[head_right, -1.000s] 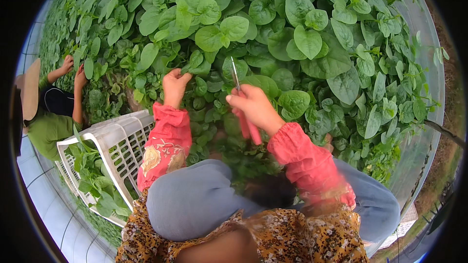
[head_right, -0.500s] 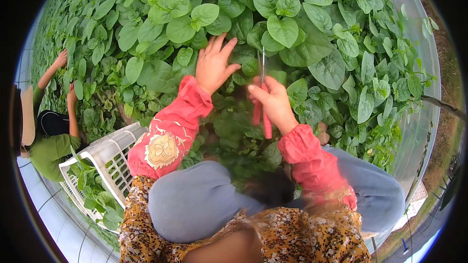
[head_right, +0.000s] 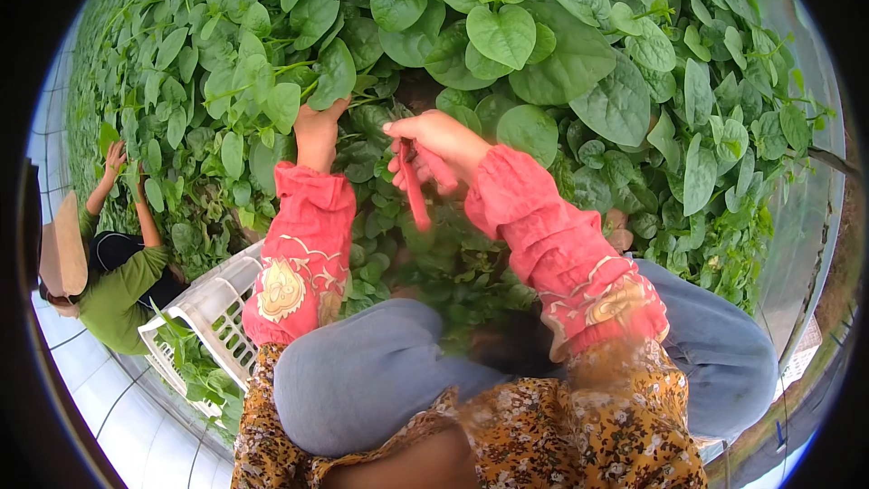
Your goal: The person sits on the ground in a greenhouse and uses shears to cut leafy green plants, placing the harvested leaves into a white basket. Other workers are visible nearby performing the same task.
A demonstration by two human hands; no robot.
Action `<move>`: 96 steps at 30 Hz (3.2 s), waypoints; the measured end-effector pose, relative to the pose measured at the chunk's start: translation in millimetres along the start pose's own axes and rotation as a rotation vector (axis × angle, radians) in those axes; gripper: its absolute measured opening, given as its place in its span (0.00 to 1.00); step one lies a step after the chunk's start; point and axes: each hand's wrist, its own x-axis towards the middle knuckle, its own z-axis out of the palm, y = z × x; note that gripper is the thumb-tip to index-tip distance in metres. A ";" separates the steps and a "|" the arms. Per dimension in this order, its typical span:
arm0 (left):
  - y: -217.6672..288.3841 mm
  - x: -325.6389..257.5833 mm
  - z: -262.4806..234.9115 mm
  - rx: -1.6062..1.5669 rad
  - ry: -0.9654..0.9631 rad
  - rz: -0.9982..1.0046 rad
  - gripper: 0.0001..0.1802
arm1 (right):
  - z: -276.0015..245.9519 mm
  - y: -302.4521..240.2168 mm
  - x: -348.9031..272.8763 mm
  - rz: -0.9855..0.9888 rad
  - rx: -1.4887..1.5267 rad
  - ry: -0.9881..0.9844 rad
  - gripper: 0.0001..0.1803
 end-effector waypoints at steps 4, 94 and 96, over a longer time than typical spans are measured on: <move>9.1 -4.5 10.7 -0.117 -0.087 0.066 0.13 | -20.2 1.6 54.9 0.028 0.155 -0.030 0.23; 166.9 -79.0 -9.0 1.336 -0.174 0.548 0.07 | -28.3 -37.8 50.5 -0.391 -0.286 0.259 0.19; 190.2 -85.0 2.4 1.372 -0.282 0.653 0.10 | -20.4 -56.1 52.6 -0.507 -0.385 0.168 0.21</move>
